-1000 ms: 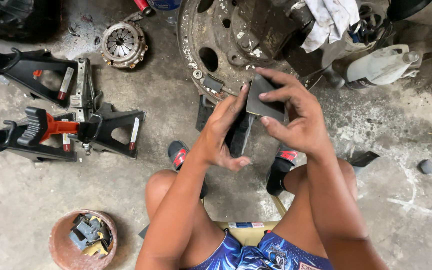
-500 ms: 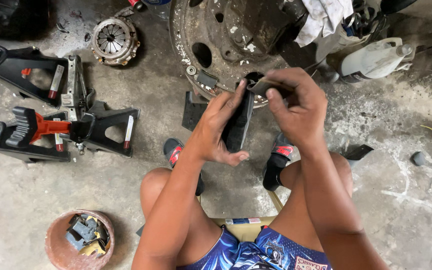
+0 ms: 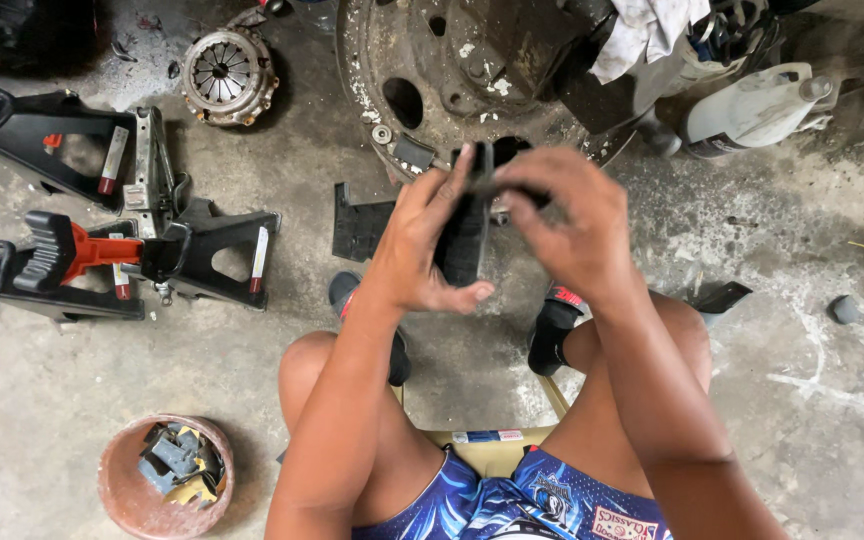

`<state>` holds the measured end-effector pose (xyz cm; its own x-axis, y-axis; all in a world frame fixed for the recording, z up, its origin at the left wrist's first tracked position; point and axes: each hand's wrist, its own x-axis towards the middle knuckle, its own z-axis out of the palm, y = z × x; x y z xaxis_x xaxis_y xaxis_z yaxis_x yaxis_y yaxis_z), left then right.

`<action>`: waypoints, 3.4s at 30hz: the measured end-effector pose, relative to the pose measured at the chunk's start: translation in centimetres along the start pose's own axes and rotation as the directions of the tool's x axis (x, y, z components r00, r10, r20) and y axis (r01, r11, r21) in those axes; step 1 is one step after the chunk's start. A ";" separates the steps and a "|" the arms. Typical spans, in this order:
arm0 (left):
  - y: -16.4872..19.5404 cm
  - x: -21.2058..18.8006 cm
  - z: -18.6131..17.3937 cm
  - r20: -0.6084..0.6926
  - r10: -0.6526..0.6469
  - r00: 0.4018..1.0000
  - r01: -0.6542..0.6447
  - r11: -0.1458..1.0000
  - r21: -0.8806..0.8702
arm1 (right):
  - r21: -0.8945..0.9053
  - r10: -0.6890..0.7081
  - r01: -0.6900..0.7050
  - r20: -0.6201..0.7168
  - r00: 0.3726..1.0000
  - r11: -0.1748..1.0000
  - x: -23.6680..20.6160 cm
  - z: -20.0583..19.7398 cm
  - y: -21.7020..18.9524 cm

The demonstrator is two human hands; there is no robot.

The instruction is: The person sands a long, dark gray plastic car part using a sanding block. They hold the part with one hand and rub the sanding block along its edges and surfaces, turning the part to access different sides.

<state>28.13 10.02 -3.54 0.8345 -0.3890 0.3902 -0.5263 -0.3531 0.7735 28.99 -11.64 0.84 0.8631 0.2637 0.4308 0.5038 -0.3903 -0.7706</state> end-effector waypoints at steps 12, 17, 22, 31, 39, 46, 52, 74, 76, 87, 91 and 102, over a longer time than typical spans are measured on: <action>1.0 1.3 0.8 -0.030 -0.081 0.996 0.085 0.972 0.219 | 0.325 0.351 -0.278 -0.192 0.917 0.904 -1.2 2.5 1.8; 1.0 1.3 1.2 -0.029 -0.032 0.999 0.038 0.969 0.242 | 0.176 0.409 -0.374 -0.250 0.877 0.910 -1.0 2.8 1.6; 1.0 1.3 1.1 -0.030 -0.049 0.998 0.055 0.960 0.276 | 0.283 0.355 -0.281 -0.259 0.898 0.917 -1.7 3.0 1.8; 1.5 2.0 1.3 -0.001 -0.094 0.996 0.091 0.962 0.257 | 0.323 0.405 -0.310 -0.287 0.868 0.894 -2.0 3.1 2.5; 1.7 1.8 2.1 0.044 -0.134 0.990 0.116 0.953 0.280 | 0.292 0.400 -0.312 -0.324 0.857 0.904 -2.0 3.2 3.6; 0.3 0.3 1.3 0.033 -0.063 0.998 0.065 0.996 -0.065 | 0.335 0.229 -0.115 -0.322 0.919 0.935 -1.2 1.5 5.2; -0.6 -0.1 1.3 0.079 -0.007 0.997 0.021 0.985 -0.172 | 0.071 -0.061 0.080 -0.235 0.970 0.994 0.0 0.5 4.0; 1.1 0.3 -0.3 0.115 -0.005 0.993 0.029 0.977 -0.209 | -0.148 -0.424 0.418 -0.009 0.906 0.896 -0.4 0.6 1.8; 1.1 0.2 -0.3 0.122 -0.045 0.992 0.066 0.983 -0.173 | -0.220 -0.287 0.273 -0.034 0.957 0.936 -0.7 0.7 2.4; 1.2 -0.2 -0.1 0.129 -0.070 0.989 0.083 0.992 -0.100 | -0.137 -0.139 0.127 -0.085 0.987 0.982 -0.9 1.3 1.7; 1.1 0.0 -0.6 0.092 -0.114 0.989 0.125 0.983 -0.131 | -0.027 -0.127 0.125 -0.083 0.988 0.992 -0.9 1.4 0.6; 1.4 0.4 0.0 0.014 -0.061 0.998 0.061 0.998 -0.006 | -0.136 -0.259 0.242 -0.131 0.957 0.961 -2.5 2.5 2.9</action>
<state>27.72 9.41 -2.32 0.8627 -0.3785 0.3355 -0.4735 -0.3710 0.7989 28.24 -11.27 -3.63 0.6998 0.2384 0.6734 0.6976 -0.4308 -0.5725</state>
